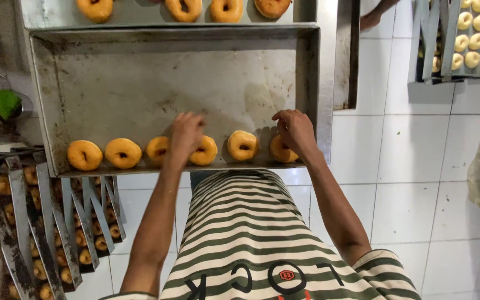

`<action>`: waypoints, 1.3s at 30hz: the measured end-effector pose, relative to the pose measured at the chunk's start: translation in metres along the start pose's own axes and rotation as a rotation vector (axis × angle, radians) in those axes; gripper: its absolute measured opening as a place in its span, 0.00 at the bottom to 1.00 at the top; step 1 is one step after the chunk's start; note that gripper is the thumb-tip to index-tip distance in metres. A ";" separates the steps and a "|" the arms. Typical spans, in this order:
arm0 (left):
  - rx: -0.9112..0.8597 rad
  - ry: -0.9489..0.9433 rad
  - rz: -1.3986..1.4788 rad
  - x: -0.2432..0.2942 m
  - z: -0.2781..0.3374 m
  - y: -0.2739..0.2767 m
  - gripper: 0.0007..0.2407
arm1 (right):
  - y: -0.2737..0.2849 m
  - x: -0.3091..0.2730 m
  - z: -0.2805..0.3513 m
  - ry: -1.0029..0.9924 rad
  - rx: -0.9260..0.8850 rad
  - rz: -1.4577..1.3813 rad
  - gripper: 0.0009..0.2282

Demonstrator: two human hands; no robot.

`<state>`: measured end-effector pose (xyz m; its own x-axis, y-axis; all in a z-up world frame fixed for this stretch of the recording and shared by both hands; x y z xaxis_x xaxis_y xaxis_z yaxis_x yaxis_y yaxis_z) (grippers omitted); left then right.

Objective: Arranging donuts on trays in a bakery kitchen.

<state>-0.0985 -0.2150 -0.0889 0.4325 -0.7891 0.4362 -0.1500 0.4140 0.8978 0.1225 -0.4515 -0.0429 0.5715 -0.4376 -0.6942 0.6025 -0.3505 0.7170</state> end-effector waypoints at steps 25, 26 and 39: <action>0.270 0.376 0.210 -0.016 0.069 0.068 0.10 | 0.016 -0.012 0.009 0.001 0.292 -0.135 0.09; 0.304 0.381 0.231 -0.020 0.072 0.070 0.08 | 0.014 -0.009 0.007 -0.030 0.282 -0.113 0.08; 0.340 0.483 0.173 -0.093 0.064 0.110 0.11 | -0.039 -0.034 -0.039 -0.073 0.225 -0.058 0.08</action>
<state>-0.2123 -0.1249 -0.0266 0.7187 -0.3957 0.5717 -0.4947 0.2868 0.8204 0.1014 -0.3909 -0.0496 0.4924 -0.4675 -0.7342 0.4895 -0.5487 0.6777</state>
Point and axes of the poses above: each hand's wrist, its own z-axis away from the middle knuckle, its own y-axis out of the back of the hand, x = y × z, the point moved 4 cm from there along -z, towards the middle knuckle, and after that the axes turned 7 degrees about -z, right-handed, at the moved point
